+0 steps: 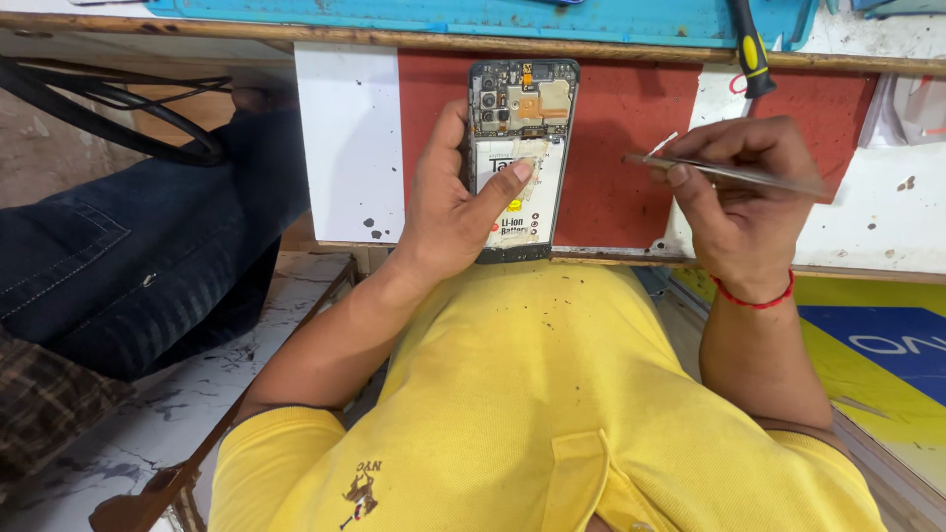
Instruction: The person uses a screwdriver and tweezers to remove screws and pry open the back of a smartphone. They carefully lift and disconnect internal components, including the battery and camera assembly, while working at a bench.
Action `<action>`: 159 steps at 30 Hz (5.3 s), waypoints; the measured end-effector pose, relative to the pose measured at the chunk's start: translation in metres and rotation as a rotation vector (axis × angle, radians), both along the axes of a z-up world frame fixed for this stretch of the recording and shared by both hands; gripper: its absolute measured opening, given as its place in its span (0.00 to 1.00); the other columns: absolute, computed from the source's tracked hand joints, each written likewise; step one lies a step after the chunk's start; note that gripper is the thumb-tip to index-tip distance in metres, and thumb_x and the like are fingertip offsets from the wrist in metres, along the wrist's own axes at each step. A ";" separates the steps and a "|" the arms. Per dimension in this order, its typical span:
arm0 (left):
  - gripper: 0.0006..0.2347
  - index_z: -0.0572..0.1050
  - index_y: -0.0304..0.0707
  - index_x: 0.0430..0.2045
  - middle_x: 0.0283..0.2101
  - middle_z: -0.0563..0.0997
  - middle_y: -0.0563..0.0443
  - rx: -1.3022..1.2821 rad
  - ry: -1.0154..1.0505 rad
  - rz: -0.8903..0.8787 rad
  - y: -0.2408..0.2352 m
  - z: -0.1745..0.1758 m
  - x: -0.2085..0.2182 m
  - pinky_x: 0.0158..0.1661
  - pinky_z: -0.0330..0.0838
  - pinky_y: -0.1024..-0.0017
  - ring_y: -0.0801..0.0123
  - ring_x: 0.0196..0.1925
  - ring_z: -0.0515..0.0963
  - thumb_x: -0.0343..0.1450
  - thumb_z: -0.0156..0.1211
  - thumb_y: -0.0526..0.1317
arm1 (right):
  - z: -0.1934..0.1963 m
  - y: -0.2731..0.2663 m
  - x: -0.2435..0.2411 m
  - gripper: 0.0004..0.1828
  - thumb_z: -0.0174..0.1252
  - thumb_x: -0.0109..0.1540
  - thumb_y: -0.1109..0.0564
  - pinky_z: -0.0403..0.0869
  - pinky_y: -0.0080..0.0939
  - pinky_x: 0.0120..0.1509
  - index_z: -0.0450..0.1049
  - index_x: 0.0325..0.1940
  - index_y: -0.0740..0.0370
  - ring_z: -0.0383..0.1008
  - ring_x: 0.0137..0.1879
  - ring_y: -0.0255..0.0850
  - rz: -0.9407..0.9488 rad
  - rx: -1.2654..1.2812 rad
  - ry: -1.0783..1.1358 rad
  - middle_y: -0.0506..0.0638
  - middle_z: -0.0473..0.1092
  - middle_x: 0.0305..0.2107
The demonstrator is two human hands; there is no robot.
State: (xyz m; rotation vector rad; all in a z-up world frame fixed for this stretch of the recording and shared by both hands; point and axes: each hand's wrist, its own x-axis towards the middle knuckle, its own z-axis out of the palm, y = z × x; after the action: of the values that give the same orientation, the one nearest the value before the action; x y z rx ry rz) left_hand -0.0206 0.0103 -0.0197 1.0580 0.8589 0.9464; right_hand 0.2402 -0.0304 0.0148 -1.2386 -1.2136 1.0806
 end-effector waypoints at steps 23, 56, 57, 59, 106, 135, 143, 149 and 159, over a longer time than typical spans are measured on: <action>0.18 0.62 0.32 0.62 0.52 0.76 0.51 0.027 -0.039 -0.040 -0.003 0.007 0.008 0.60 0.72 0.74 0.78 0.55 0.76 0.80 0.61 0.35 | 0.021 0.013 -0.014 0.10 0.58 0.66 0.61 0.76 0.35 0.45 0.76 0.45 0.74 0.77 0.43 0.43 0.156 0.260 -0.354 0.63 0.72 0.45; 0.16 0.63 0.33 0.60 0.51 0.79 0.51 0.065 0.053 -0.051 -0.003 0.014 0.011 0.55 0.78 0.74 0.79 0.49 0.79 0.80 0.60 0.34 | 0.023 0.001 -0.023 0.14 0.56 0.70 0.57 0.80 0.36 0.49 0.75 0.49 0.76 0.79 0.48 0.44 0.084 0.249 -0.374 0.62 0.71 0.46; 0.16 0.63 0.33 0.60 0.51 0.79 0.51 0.069 0.067 -0.055 -0.002 0.014 0.011 0.55 0.78 0.73 0.79 0.51 0.79 0.80 0.60 0.34 | 0.021 0.001 -0.022 0.14 0.56 0.69 0.58 0.80 0.37 0.48 0.75 0.48 0.77 0.79 0.48 0.45 0.074 0.261 -0.397 0.63 0.71 0.45; 0.16 0.63 0.32 0.60 0.51 0.79 0.51 0.078 0.096 -0.060 -0.003 0.013 0.011 0.56 0.77 0.73 0.78 0.53 0.78 0.80 0.60 0.34 | 0.017 0.003 -0.021 0.15 0.53 0.72 0.59 0.79 0.38 0.51 0.75 0.52 0.77 0.76 0.51 0.45 -0.102 0.363 -0.474 0.64 0.70 0.49; 0.09 0.76 0.27 0.44 0.35 0.75 0.47 0.167 0.330 -0.380 -0.010 0.040 0.018 0.32 0.72 0.72 0.71 0.31 0.77 0.74 0.61 0.34 | 0.005 -0.015 0.005 0.14 0.61 0.73 0.55 0.81 0.39 0.52 0.69 0.56 0.68 0.80 0.46 0.42 0.022 0.157 0.061 0.58 0.75 0.41; 0.11 0.74 0.26 0.52 0.43 0.75 0.53 -0.080 -0.030 -0.317 -0.007 0.009 0.000 0.41 0.72 0.77 0.81 0.42 0.76 0.78 0.58 0.36 | -0.022 -0.018 0.008 0.13 0.72 0.70 0.71 0.82 0.34 0.49 0.74 0.52 0.71 0.82 0.44 0.44 -0.136 0.250 -0.838 0.57 0.72 0.42; 0.11 0.74 0.26 0.52 0.42 0.75 0.52 -0.120 -0.045 -0.321 -0.005 0.007 0.001 0.41 0.73 0.77 0.80 0.42 0.77 0.78 0.57 0.36 | -0.027 -0.026 0.003 0.23 0.73 0.68 0.69 0.77 0.41 0.43 0.75 0.65 0.60 0.77 0.44 0.47 -0.071 0.275 -1.026 0.55 0.72 0.42; 0.10 0.73 0.27 0.50 0.40 0.76 0.53 -0.127 -0.047 -0.322 -0.006 0.006 -0.003 0.40 0.74 0.77 0.81 0.41 0.77 0.78 0.58 0.37 | -0.025 -0.029 0.007 0.23 0.69 0.68 0.69 0.76 0.44 0.45 0.74 0.66 0.61 0.76 0.45 0.49 -0.006 0.200 -1.057 0.56 0.71 0.44; 0.11 0.74 0.28 0.50 0.40 0.77 0.54 -0.091 -0.024 -0.329 -0.007 0.006 -0.005 0.39 0.73 0.78 0.82 0.40 0.76 0.79 0.57 0.39 | -0.007 -0.023 0.003 0.23 0.66 0.67 0.69 0.76 0.47 0.47 0.73 0.67 0.66 0.77 0.47 0.51 0.084 0.132 -1.053 0.58 0.72 0.44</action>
State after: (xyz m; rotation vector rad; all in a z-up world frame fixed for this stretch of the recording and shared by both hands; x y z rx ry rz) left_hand -0.0255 0.0029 -0.0137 1.0670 0.6755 0.6368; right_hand 0.2427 -0.0537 0.0082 -1.7207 -2.0791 0.3278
